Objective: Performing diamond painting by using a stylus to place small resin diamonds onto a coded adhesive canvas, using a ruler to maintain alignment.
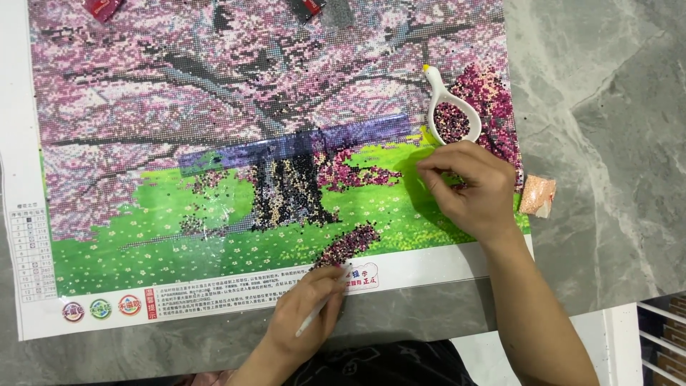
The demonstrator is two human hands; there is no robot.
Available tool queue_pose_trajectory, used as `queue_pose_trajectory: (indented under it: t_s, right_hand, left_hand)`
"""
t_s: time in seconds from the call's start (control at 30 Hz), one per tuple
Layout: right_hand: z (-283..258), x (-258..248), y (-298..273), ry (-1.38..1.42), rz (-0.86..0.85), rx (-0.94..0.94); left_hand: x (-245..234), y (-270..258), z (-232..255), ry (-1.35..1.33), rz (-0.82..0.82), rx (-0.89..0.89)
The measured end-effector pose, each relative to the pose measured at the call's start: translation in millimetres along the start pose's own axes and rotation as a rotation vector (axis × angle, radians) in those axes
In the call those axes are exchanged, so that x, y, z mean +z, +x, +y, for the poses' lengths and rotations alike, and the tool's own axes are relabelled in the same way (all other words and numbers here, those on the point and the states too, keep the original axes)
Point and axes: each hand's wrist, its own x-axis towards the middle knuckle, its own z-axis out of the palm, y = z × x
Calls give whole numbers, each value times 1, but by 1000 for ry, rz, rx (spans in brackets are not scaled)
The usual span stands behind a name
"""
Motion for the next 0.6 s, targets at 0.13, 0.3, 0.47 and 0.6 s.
queue_pose_trajectory:
  t_s: [0.13,0.3,0.47,0.6]
  right_hand:
    - [-1,1,0,11,-10,0]
    - [1,2,-2,-15,-15,-2]
    - [-1,2,-1,3,-18,-9]
    - [-2,3,0,-6,-27,-24]
  left_hand:
    - [0,0,1,13,1,-19]
    - [-1,0,1,7,-9,-28]
    - [-1,-1,1,9,0,-52]
    - [-2,4,4,23,14,-28]
